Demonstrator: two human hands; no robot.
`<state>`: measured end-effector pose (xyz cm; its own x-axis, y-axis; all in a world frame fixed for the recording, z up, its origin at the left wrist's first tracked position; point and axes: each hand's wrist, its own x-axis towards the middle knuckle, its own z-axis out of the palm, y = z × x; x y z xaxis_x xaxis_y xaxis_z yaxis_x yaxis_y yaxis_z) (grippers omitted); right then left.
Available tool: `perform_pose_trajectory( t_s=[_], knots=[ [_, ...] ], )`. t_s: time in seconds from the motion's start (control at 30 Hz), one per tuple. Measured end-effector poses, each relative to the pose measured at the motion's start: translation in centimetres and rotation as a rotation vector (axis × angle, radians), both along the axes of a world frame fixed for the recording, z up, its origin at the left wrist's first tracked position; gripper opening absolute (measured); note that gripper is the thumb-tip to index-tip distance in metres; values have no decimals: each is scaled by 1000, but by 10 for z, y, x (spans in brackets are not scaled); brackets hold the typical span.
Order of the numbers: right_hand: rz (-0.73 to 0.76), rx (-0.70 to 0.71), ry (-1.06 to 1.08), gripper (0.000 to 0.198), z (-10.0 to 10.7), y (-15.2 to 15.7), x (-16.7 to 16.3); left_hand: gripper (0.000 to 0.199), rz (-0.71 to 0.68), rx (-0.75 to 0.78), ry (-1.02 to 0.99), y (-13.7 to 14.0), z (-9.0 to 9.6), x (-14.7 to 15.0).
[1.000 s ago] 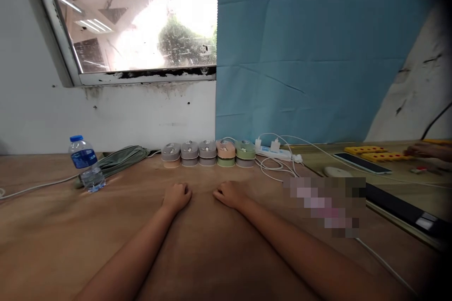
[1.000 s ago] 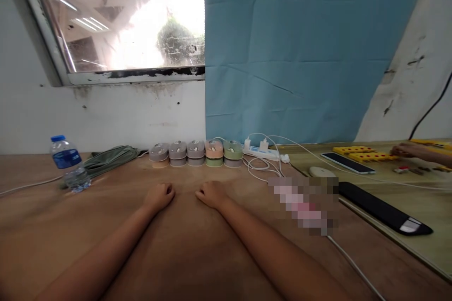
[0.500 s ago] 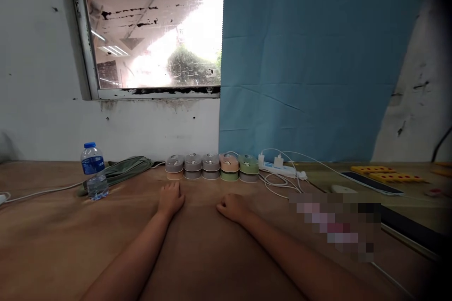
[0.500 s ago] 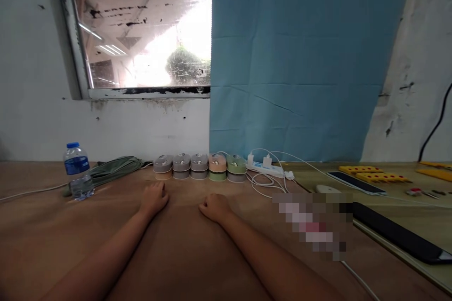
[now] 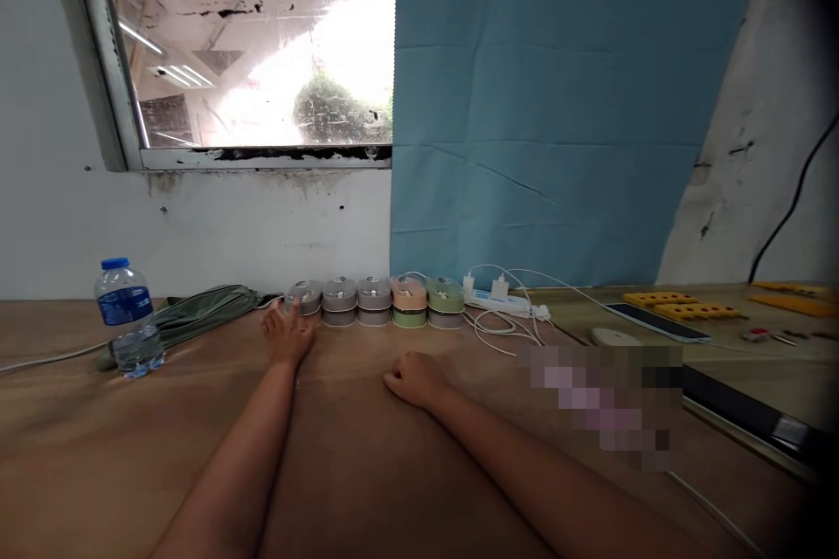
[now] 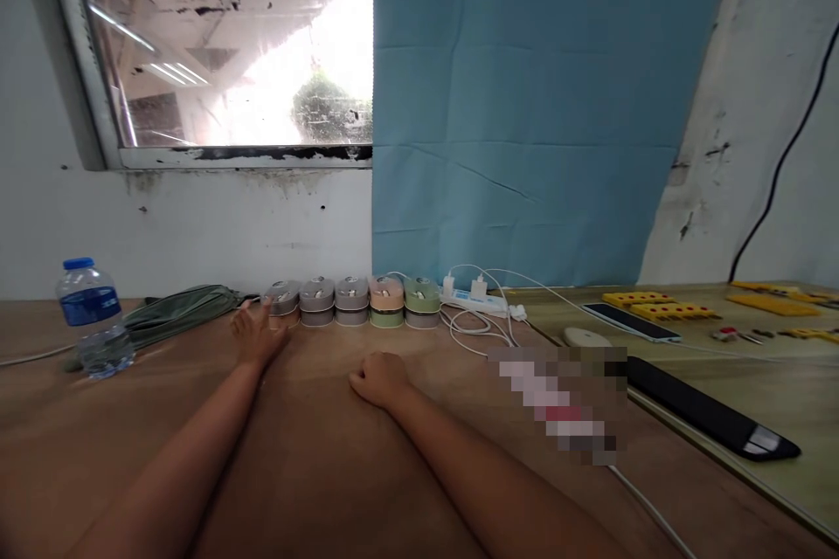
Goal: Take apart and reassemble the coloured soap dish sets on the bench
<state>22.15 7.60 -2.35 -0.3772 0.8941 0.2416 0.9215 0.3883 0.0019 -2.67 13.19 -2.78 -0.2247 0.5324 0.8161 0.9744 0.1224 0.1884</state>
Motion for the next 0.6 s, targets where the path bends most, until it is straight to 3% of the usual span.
perform_pose_trajectory(
  t_s=[0.1, 0.27, 0.43, 0.6],
  knots=[
    [-3, -3, -3, 32, -3, 2, 0, 58, 2, 29, -113, 15, 0, -1],
    [14, -17, 4, 32, -5, 3, 2, 69, -18, -71, -287, 31, -1, -7],
    [6, -21, 6, 32, -6, 4, 2, 74, -113, -156, -338, 46, -1, -12],
    [13, -29, 5, 34, -8, 6, 3, 70, -167, -110, -386, 55, -3, -18]
  ],
)
